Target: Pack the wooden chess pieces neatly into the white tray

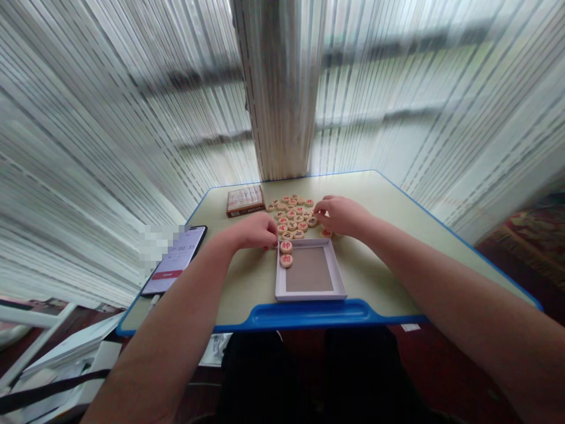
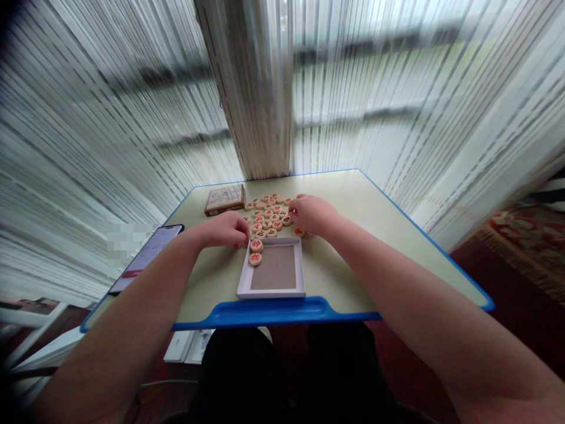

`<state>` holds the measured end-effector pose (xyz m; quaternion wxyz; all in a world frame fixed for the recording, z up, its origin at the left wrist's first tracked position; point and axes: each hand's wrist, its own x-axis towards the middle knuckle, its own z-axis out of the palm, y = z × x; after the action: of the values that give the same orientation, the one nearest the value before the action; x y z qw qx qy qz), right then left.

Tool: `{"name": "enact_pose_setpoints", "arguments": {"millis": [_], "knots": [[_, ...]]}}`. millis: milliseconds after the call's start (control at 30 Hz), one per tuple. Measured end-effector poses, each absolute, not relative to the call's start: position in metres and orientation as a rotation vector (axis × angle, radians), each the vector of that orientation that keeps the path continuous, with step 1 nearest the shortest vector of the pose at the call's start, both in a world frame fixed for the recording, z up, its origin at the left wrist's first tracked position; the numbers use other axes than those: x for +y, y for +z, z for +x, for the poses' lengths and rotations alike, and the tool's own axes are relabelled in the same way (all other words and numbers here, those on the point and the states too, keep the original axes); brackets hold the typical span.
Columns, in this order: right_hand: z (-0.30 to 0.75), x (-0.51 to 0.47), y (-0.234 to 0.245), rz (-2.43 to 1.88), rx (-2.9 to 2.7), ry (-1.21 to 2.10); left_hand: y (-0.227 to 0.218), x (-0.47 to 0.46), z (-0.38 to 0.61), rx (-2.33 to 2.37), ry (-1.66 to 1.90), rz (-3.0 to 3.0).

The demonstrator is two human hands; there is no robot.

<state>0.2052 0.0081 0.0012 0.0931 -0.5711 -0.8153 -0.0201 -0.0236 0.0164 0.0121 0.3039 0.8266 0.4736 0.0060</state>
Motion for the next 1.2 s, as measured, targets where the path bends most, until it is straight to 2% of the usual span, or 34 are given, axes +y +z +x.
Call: {"name": "enact_pose_setpoints", "arguments": {"millis": [167, 267, 500, 667, 933, 1200], "knots": [[0.199, 0.020, -0.019, -1.301, -2.461, -0.030, 0.011, 0.018, -0.025, 1.248, 0.039, 2.266], [0.198, 0.023, -0.024, -1.209, -2.519, 0.065, 0.011, 0.018, -0.024, 1.213, 0.109, 2.272], [0.201, 0.020, -0.017, -1.243, -2.510, 0.062, 0.009, 0.017, -0.022, 1.195, 0.192, 2.222], [0.203, 0.026, -0.023, -1.329, -2.431, -0.104, 0.010, 0.016, -0.022, 1.190, 0.197, 2.242], [0.205, 0.024, -0.021, -1.494, -2.445, -0.080, 0.010, 0.013, -0.019, 1.226, 0.111, 2.292], [0.205, 0.029, -0.024, -1.598, -2.287, 0.010, 0.010, 0.017, -0.023, 1.218, 0.179, 2.197]]}}
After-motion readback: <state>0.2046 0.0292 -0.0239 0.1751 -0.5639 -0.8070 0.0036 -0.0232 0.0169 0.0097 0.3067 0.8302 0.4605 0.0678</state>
